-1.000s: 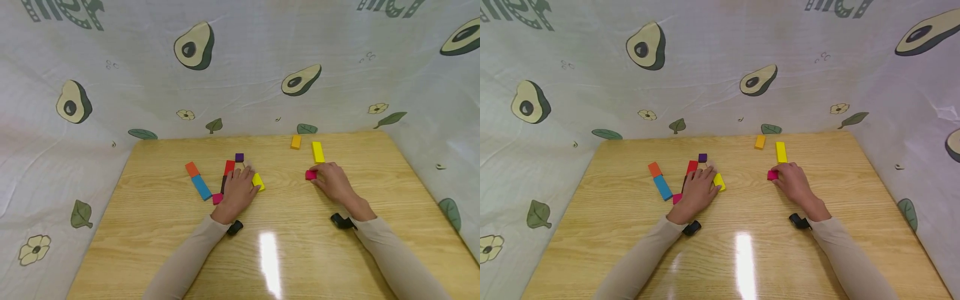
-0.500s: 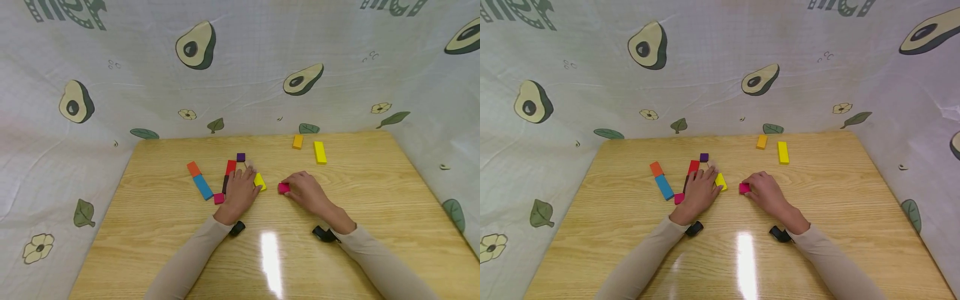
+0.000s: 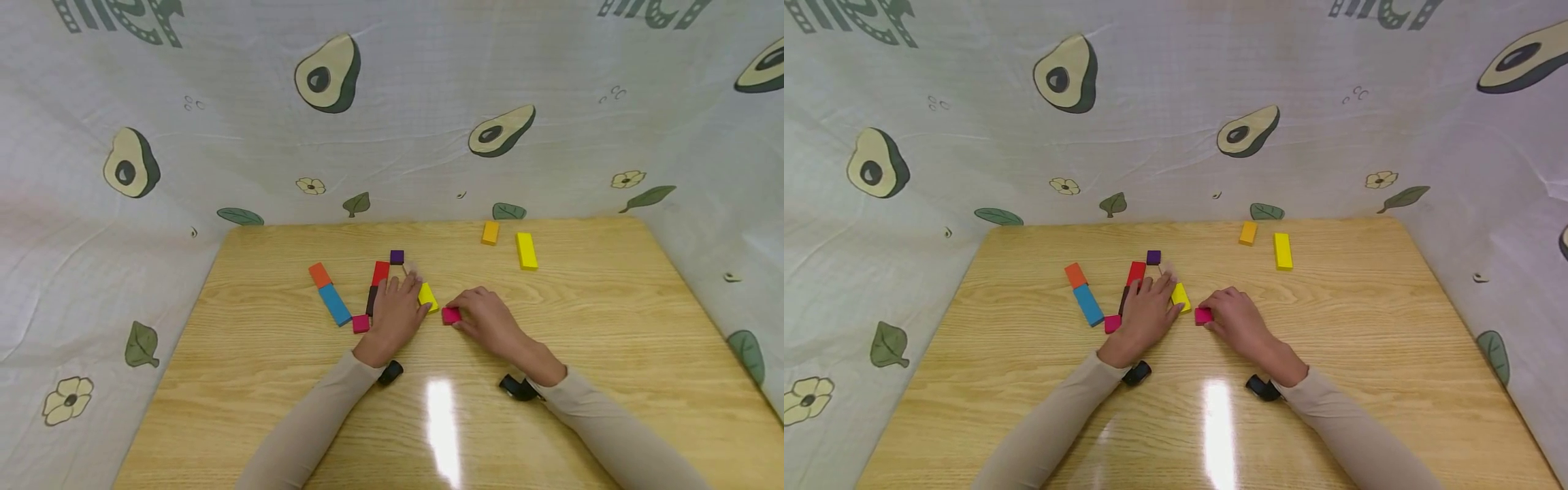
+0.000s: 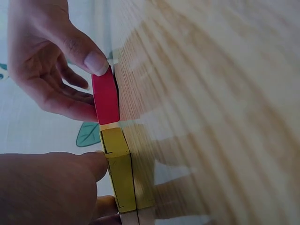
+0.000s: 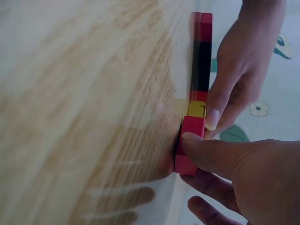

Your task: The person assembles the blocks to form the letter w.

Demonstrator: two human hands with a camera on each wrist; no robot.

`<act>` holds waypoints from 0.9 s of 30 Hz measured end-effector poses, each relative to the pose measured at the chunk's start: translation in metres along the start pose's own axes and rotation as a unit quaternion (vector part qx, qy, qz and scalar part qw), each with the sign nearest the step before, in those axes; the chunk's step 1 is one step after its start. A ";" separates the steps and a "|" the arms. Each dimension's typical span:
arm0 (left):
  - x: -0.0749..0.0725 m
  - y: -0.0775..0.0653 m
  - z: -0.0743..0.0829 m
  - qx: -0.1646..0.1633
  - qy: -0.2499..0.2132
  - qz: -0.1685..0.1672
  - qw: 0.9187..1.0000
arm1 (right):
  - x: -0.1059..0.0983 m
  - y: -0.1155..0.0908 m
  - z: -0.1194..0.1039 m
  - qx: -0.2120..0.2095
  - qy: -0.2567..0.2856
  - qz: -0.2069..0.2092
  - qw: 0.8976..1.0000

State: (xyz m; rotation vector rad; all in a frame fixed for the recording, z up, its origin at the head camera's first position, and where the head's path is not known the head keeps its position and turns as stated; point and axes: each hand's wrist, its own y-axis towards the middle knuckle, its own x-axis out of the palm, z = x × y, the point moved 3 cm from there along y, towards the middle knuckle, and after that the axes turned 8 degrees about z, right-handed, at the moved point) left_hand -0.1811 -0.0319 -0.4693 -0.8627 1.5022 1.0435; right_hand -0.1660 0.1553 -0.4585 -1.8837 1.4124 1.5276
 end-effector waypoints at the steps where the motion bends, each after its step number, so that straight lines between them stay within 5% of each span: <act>1: 0.000 0.000 0.000 0.001 0.000 0.000 1.000 | 0.001 0.000 0.000 0.000 -0.001 0.000 1.000; 17: -0.001 0.000 0.000 -0.006 -0.011 -0.014 1.000 | -0.001 0.000 0.000 0.005 0.009 0.013 1.000; 27: -0.003 -0.002 0.001 -0.001 -0.007 0.009 1.000 | -0.036 0.001 0.048 0.062 0.029 0.057 0.996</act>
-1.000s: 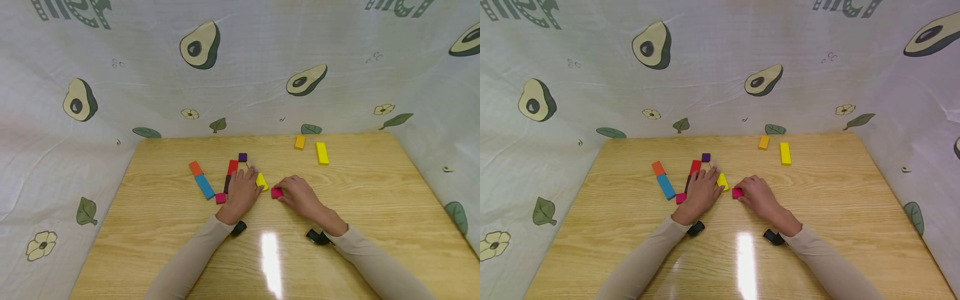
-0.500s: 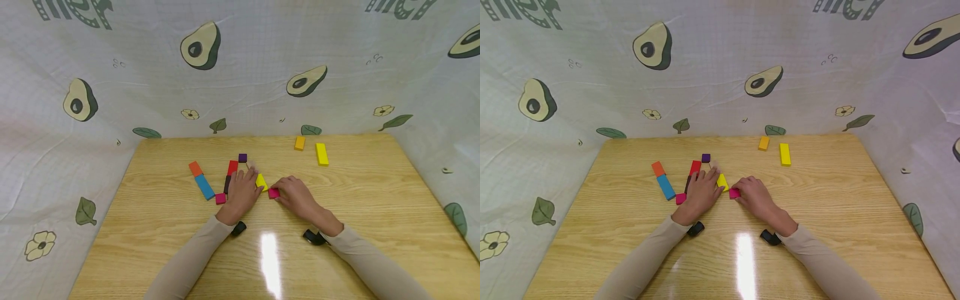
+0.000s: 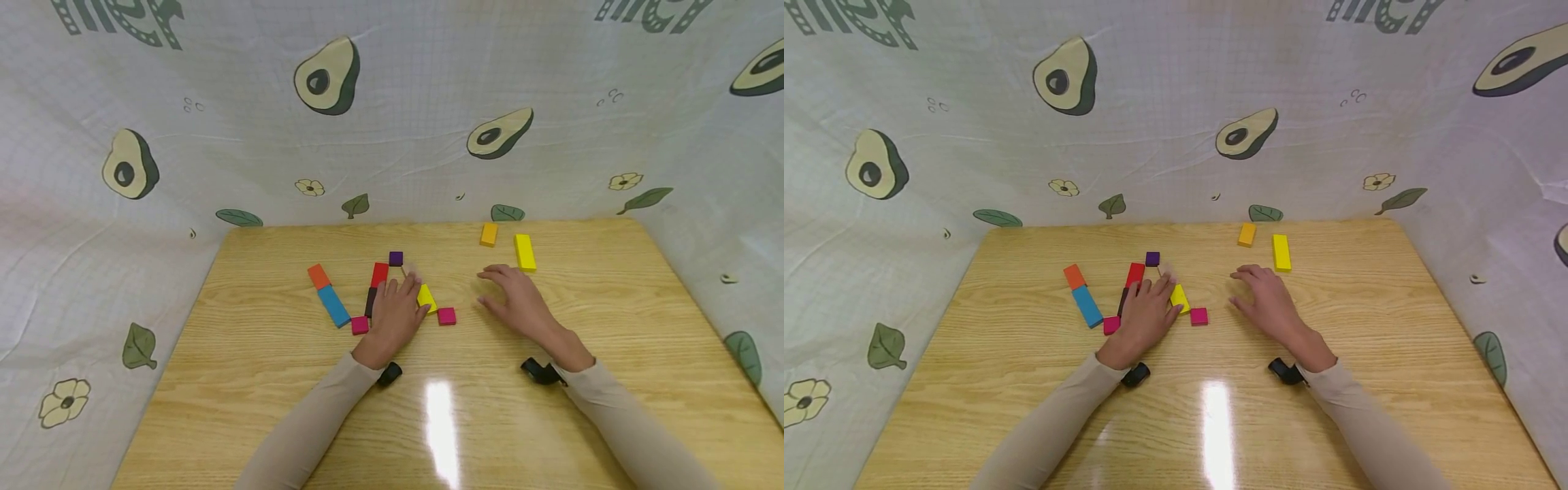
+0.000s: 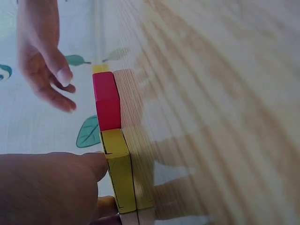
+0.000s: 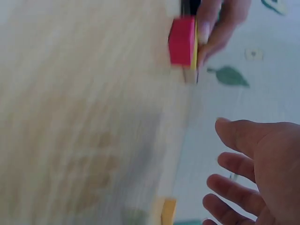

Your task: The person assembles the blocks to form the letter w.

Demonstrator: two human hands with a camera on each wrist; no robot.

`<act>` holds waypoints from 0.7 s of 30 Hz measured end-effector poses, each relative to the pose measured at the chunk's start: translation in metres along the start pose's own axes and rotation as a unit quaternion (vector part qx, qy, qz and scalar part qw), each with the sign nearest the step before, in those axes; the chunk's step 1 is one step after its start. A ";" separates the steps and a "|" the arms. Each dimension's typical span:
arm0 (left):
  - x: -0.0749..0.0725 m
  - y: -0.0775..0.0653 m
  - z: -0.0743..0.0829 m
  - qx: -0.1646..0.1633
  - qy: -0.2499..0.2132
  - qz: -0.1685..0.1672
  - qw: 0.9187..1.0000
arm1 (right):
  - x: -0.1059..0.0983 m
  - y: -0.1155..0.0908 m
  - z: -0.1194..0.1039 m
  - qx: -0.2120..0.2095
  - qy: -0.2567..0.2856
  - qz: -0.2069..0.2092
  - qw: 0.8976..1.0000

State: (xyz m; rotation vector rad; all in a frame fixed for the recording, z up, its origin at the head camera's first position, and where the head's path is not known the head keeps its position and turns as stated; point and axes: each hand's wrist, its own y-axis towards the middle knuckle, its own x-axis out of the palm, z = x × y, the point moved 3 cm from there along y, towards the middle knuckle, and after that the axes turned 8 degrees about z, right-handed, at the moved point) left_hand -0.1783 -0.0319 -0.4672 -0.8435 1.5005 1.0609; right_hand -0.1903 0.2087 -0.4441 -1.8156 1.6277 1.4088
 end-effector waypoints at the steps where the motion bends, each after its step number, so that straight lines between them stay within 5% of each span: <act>1: 0.000 0.000 0.000 0.000 -0.001 0.001 1.000 | -0.004 0.002 0.008 0.007 -0.002 0.002 1.000; 12: -0.001 -0.001 0.001 -0.002 -0.007 -0.008 1.000 | -0.033 0.017 0.081 0.055 -0.061 -0.038 0.996; 21: -0.001 -0.002 0.001 0.001 0.002 0.005 1.000 | -0.036 0.026 0.109 0.058 -0.077 -0.091 0.991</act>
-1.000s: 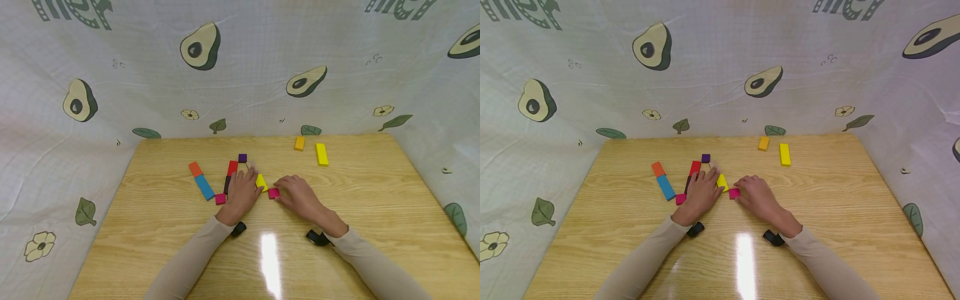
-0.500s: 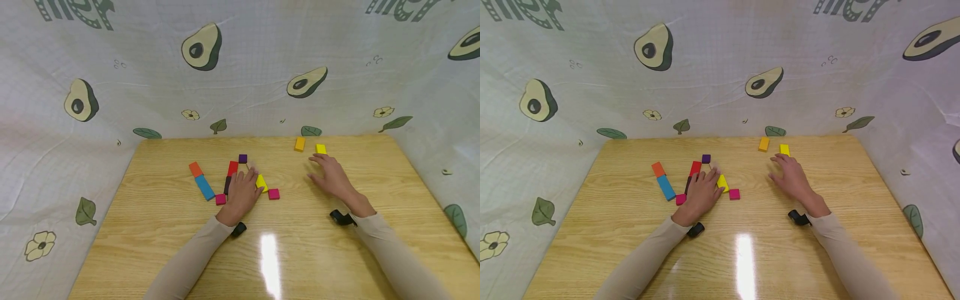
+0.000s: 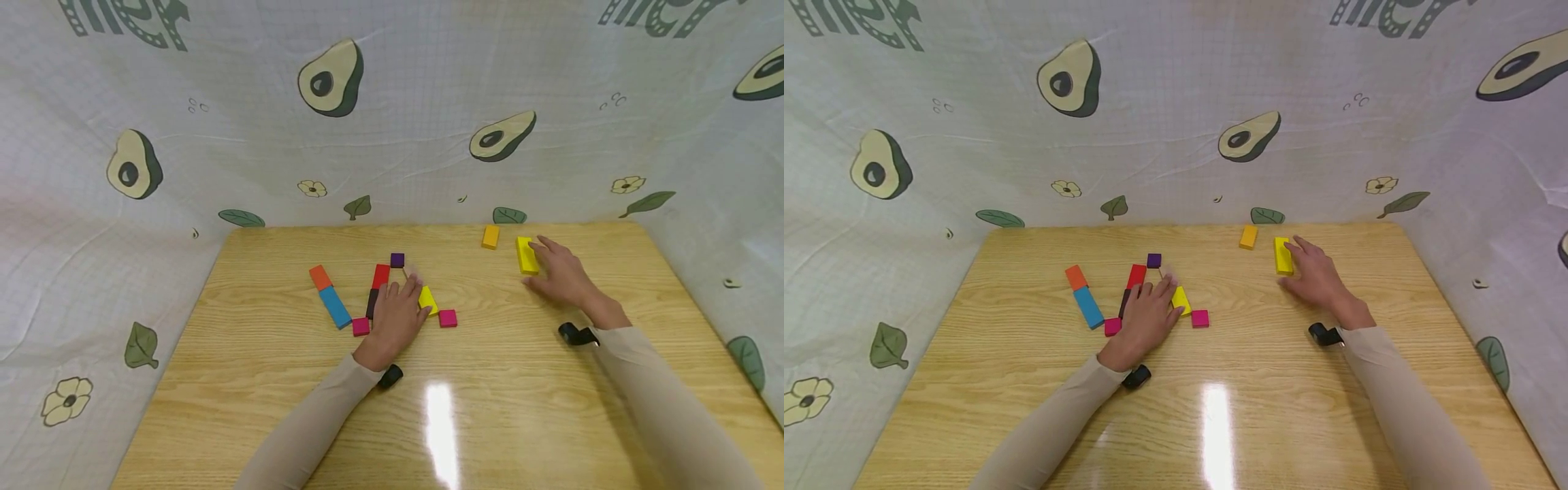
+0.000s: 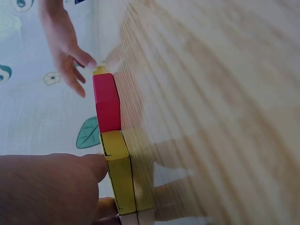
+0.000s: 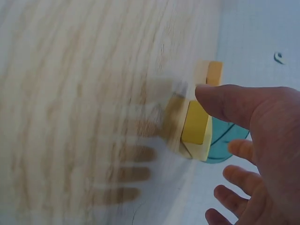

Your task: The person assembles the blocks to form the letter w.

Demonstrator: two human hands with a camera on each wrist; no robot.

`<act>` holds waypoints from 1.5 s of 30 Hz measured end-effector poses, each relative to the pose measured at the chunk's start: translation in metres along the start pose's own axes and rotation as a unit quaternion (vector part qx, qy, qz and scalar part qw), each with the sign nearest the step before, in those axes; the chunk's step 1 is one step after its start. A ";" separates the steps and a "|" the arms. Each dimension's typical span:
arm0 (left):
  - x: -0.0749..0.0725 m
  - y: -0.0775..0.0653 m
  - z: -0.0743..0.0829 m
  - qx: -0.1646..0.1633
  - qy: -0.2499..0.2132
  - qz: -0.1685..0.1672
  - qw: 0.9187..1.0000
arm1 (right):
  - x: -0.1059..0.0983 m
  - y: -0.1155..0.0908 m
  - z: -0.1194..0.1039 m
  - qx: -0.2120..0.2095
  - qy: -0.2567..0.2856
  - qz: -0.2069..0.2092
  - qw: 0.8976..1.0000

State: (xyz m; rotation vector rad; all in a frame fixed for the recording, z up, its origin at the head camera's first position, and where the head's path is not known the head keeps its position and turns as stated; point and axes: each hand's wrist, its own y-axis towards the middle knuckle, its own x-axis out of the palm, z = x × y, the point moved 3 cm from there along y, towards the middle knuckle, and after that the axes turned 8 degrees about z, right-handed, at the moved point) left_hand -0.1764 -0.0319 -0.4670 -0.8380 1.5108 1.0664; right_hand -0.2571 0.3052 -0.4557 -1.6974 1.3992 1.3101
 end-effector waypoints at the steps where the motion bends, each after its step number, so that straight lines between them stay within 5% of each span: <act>1: 0.000 0.000 0.000 0.001 0.000 0.003 1.000 | 0.000 0.001 0.001 0.000 -0.001 -0.003 1.000; 10: 0.003 -0.004 -0.004 -0.006 0.003 -0.019 1.000 | 0.004 0.009 0.007 0.000 0.004 -0.037 0.999; 27: 0.004 -0.004 -0.002 -0.005 -0.004 -0.007 1.000 | 0.006 0.018 0.012 -0.017 -0.009 -0.062 0.998; 37: 0.002 -0.003 -0.001 0.001 0.011 0.006 1.000 | 0.001 0.024 0.009 -0.034 -0.005 -0.063 0.997; 45: 0.002 -0.001 0.000 -0.003 0.010 -0.014 1.000 | 0.000 0.028 0.012 -0.048 -0.012 -0.059 0.997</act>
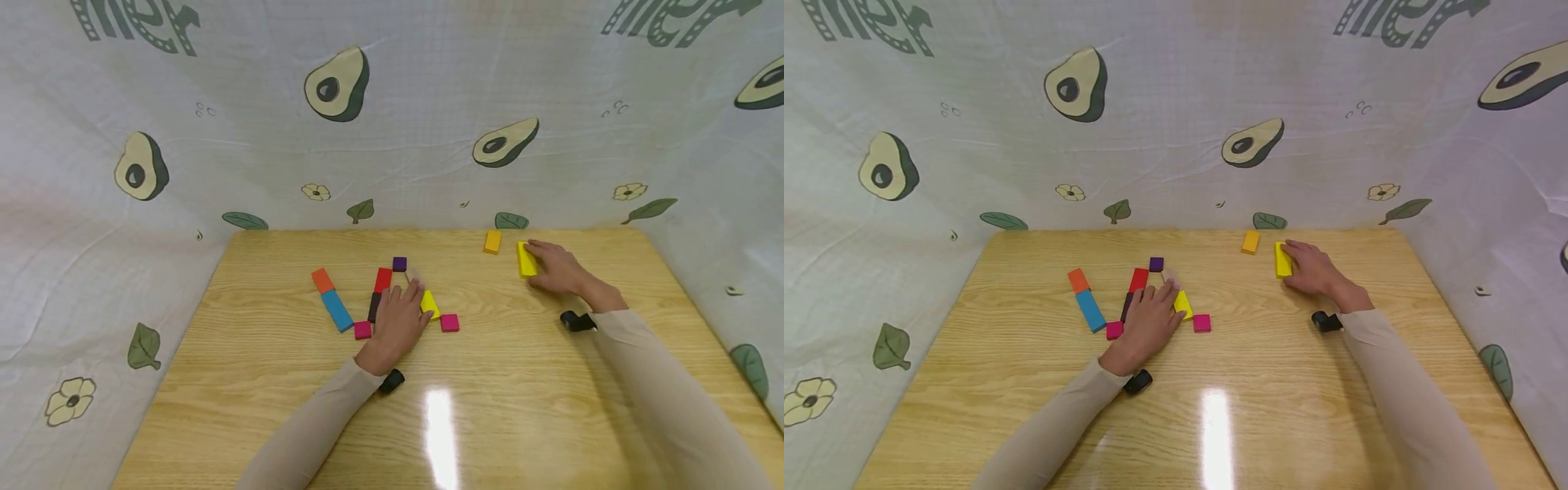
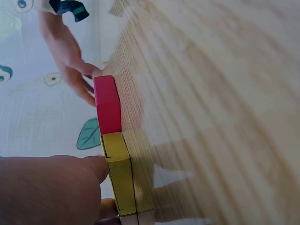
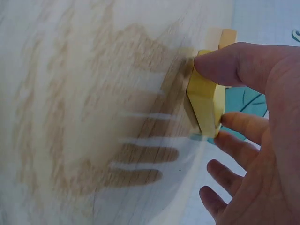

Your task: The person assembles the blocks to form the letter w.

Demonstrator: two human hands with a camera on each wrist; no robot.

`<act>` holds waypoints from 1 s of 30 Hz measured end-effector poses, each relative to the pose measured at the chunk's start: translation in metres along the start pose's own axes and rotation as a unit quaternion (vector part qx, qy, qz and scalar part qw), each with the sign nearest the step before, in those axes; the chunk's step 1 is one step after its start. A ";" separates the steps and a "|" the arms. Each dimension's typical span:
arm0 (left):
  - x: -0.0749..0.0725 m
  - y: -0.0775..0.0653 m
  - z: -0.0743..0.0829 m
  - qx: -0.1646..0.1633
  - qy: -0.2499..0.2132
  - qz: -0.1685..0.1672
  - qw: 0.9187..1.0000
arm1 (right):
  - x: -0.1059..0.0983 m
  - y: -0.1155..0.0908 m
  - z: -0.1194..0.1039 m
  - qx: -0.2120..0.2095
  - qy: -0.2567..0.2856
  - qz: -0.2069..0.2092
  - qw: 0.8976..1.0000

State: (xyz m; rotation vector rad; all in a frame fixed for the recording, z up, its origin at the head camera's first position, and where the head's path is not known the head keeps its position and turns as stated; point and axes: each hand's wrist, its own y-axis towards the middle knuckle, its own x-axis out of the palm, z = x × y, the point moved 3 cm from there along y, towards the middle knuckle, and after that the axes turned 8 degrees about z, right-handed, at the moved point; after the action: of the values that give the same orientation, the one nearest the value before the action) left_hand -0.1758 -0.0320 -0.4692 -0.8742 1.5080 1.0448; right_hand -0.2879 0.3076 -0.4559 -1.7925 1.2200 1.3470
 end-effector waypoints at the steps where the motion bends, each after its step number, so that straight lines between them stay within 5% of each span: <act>1: 0.000 0.000 0.000 0.001 0.004 0.002 1.000 | 0.000 0.000 0.001 -0.001 -0.001 0.002 1.000; 12: 0.000 -0.001 0.000 0.006 0.017 0.023 1.000 | 0.009 -0.006 -0.013 0.010 0.027 0.031 0.999; 30: 0.001 0.001 0.000 0.009 0.018 0.024 0.999 | 0.039 -0.019 -0.106 -0.019 0.055 0.061 0.996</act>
State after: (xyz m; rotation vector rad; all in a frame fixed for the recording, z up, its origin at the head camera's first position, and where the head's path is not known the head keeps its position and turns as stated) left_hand -0.1765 -0.0315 -0.4703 -0.8518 1.5741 1.0528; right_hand -0.2240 0.2123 -0.4597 -1.8663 1.3919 1.3613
